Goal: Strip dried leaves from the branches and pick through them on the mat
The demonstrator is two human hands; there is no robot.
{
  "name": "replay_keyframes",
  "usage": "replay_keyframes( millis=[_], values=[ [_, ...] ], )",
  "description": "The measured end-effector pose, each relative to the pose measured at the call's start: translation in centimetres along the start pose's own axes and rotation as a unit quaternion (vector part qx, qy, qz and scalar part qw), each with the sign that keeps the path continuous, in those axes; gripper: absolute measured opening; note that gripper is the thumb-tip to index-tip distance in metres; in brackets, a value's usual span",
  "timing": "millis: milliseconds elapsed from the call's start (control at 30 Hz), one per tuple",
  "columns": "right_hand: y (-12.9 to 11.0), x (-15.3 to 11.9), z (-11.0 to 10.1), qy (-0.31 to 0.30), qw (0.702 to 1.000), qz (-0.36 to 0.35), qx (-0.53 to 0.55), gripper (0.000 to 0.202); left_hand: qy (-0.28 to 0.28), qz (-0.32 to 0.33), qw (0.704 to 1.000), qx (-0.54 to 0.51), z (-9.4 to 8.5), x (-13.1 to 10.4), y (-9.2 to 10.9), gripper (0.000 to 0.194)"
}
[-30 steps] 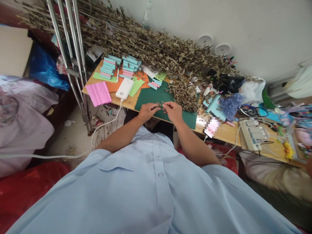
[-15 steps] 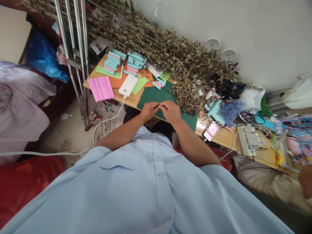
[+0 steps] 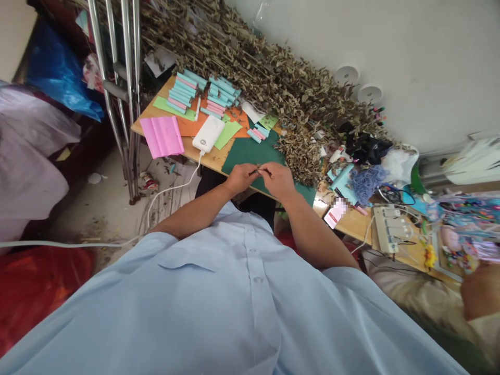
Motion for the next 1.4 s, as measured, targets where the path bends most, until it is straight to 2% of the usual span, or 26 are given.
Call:
replay_keyframes(
  millis=[133, 233, 333, 533, 700, 900, 1100, 1267, 1400],
  values=[
    [-0.7, -0.4, 0.0, -0.012, 0.997, -0.078, -0.019, 0.030, 0.000, -0.011, 1.000, -0.011, 0.0, 0.0, 0.0, 0.021],
    [-0.8, -0.8, -0.1, 0.000, 0.994, -0.109, -0.022, 0.031, 0.002, -0.015, 1.000, -0.005, -0.2, 0.1, 0.2, 0.021],
    [-0.7, -1.0, -0.2, 0.021, 0.994, -0.107, -0.021, 0.031, -0.002, -0.012, 1.000, -0.005, -0.2, 0.1, 0.5, 0.022],
    [-0.3, -1.3, -0.4, 0.057, 0.997, -0.049, -0.025, 0.026, -0.006, -0.008, 1.000, -0.014, -0.2, 0.1, 0.6, 0.024],
    [-0.4, -1.6, -0.2, 0.067, 0.995, -0.076, -0.002, 0.030, -0.013, -0.003, 1.000, 0.003, -0.1, 0.1, 0.5, 0.024],
    [-1.0, -1.2, -0.5, 0.037, 0.995, -0.090, 0.001, 0.030, -0.004, 0.006, 1.000, -0.017, -0.3, 0.1, 0.8, 0.023],
    [-1.7, -0.1, -0.5, -0.036, 0.996, -0.080, -0.004, 0.024, 0.005, 0.003, 1.000, -0.030, -0.3, 0.0, 0.5, 0.020],
    [-1.4, 1.0, -0.1, -0.065, 0.995, -0.076, -0.015, 0.015, 0.008, 0.000, 1.000, -0.024, -0.3, 0.0, 0.4, 0.024],
    [-0.8, 1.5, -0.1, -0.070, 0.995, -0.069, 0.026, 0.014, 0.010, -0.019, 0.999, -0.031, -0.5, 0.1, 0.4, 0.028]
  ],
)
Point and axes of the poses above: each hand's wrist, its own x-axis towards the middle knuckle, its own z-axis out of the palm, y = z × x, the point moved 8 cm from there along x, towards the middle knuckle, and after that the axes turned 6 degrees about -x, right-handed, at the moved point
